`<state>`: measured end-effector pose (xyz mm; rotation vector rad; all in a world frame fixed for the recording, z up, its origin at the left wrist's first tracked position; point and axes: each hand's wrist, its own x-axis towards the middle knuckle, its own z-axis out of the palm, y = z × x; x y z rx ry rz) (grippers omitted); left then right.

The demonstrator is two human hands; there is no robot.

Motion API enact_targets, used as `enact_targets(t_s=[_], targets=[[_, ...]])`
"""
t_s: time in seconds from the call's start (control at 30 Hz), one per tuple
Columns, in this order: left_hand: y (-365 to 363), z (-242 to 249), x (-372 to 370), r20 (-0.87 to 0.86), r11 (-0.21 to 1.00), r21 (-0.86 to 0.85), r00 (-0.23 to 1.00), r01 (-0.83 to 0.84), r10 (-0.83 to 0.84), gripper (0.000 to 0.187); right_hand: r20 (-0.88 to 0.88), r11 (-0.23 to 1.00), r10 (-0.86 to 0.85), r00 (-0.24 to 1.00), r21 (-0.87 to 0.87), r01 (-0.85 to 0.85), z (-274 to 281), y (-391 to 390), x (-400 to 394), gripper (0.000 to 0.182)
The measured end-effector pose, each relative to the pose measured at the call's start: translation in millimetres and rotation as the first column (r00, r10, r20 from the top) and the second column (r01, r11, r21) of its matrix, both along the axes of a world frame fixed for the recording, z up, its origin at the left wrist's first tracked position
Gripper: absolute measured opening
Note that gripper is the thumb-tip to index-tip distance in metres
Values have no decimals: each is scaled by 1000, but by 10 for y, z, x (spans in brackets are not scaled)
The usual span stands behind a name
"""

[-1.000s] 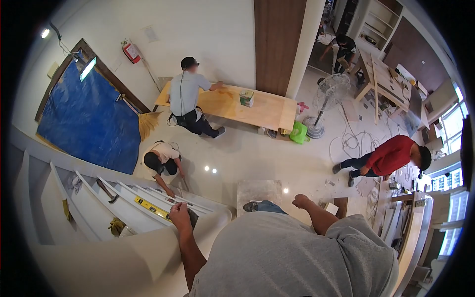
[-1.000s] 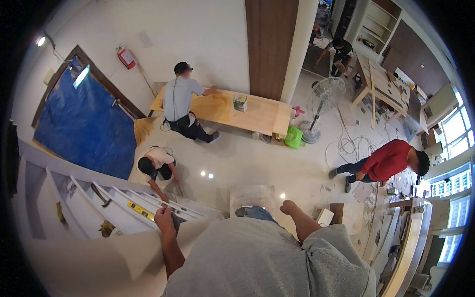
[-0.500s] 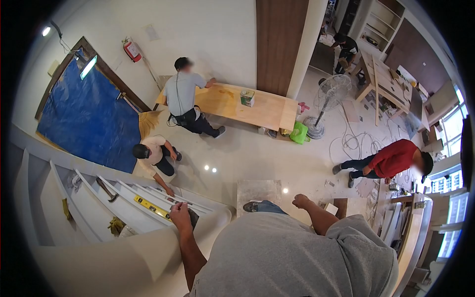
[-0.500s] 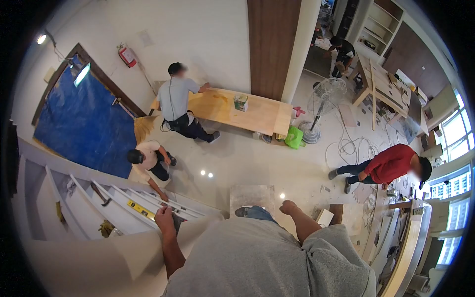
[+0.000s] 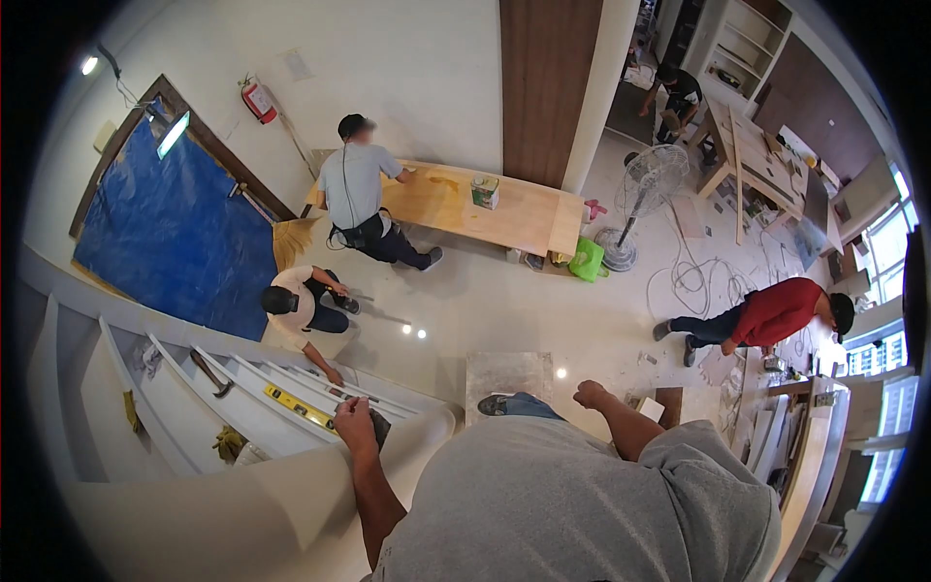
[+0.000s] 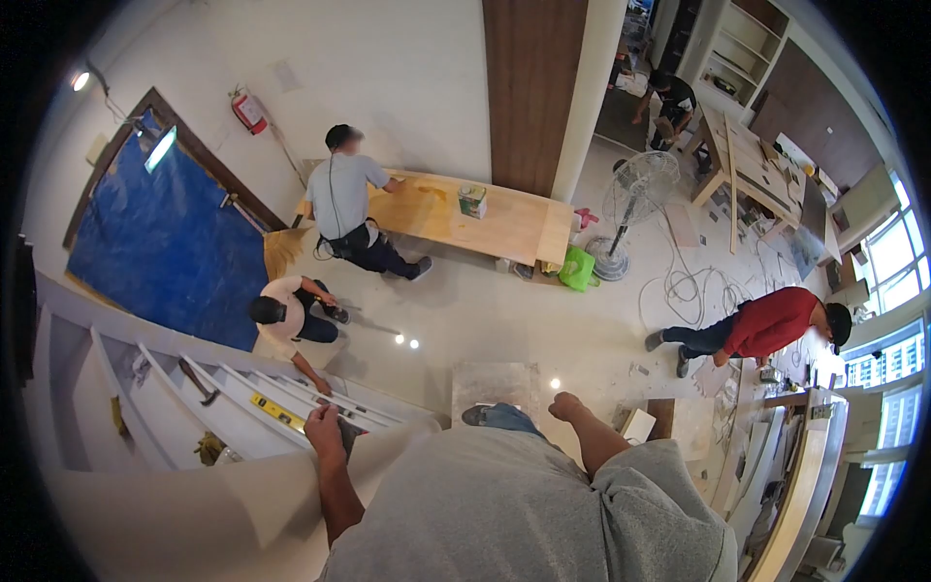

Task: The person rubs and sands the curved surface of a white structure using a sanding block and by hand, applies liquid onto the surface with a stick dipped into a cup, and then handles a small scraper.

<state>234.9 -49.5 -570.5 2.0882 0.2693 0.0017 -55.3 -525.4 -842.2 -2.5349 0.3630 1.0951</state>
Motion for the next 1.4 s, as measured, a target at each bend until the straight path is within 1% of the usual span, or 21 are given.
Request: enact_targets(t_s=[0.03, 0.13, 0.23, 0.27, 0.3, 0.33, 0.43, 0.53, 0.63, 0.73, 0.83, 0.93, 1.0, 1.13, 1.23, 1.27, 1.3, 1.33, 1.4], targets=[[-1, 0, 1, 8, 1000, 3, 1000, 2, -2, 26, -2, 1000, 2, 1000, 0, -2, -18, -2, -3, 38], [1, -5, 11, -27, 1000, 1, 1000, -9, 9, 26, -21, 995, -96, 995, 16, 96, -36, 10, -3, 38], [8, -16, 3, -26, 999, -36, 1000, 8, -8, 26, -37, 997, -70, 997, 29, 71, 41, 7, 1, 40], [5, -16, 4, -34, 999, -45, 999, 3, -4, 26, 57, 998, -55, 997, 8, 55, -122, -14, -55, 29], [1, -11, 5, -43, 999, -54, 999, -2, -1, 26, 150, 999, -37, 988, -15, 40, -430, -50, -158, 19], [11, -35, 9, -52, 998, -63, 999, -6, 3, 26, 241, 999, -18, 970, -39, 28, -438, -34, -169, 10], [50, -96, 29, -61, 996, -87, 998, -7, 2, 26, 265, 995, 93, 960, -65, -79, -474, -51, -219, 10], [49, -117, 22, -32, 995, -96, 999, -1, -2, 25, 249, 999, 9, 968, -49, 3, -535, -41, -222, 10], [64, -122, 30, -29, 997, -72, 999, 28, -30, 25, 214, 999, -12, 977, -31, 19, -523, -48, -219, 9], [63, -141, 19, -18, 997, -76, 1000, 23, -24, 26, 189, 997, -57, 980, -31, 64, -494, -45, -210, 9], [68, -151, 32, -7, 996, -82, 1000, 28, -28, 26, 213, 998, -59, 975, -20, 65, -465, -54, -194, 9], [33, -48, 3, 18, 998, 2, 998, 57, -57, 26, 205, 999, 14, 979, -48, -4, -323, -74, -153, 8], [-27, 49, -21, 12, 999, -2, 999, 52, -52, 25, 209, 999, -19, 978, -37, 28, -250, -80, -121, 7], [-29, 49, -14, 12, 999, -28, 999, 45, -45, 24, 257, 998, -39, 966, -40, 51, -337, -97, -149, 8], [-47, 123, -41, -22, 997, -72, 999, 36, -38, 24, 217, 994, -18, 976, -104, 42, -399, -122, -150, 20], [-42, 94, -33, 5, 998, -53, 999, 44, -43, 24, 213, 987, -99, 972, -101, 123, -217, -91, -117, 29], [-14, 31, -22, 32, 998, -32, 998, 50, -49, 23, 208, 974, -179, 962, -97, 203, 115, -20, -62, 38], [1, -6, -16, 58, 998, -11, 997, 56, -55, 23, 203, 955, -258, 945, -94, 281, 316, 12, -27, 47], [-6, 17, -31, 40, 998, -30, 998, 47, -45, 23, 162, 952, -295, 942, -40, 304, 558, 20, 49, 61]])
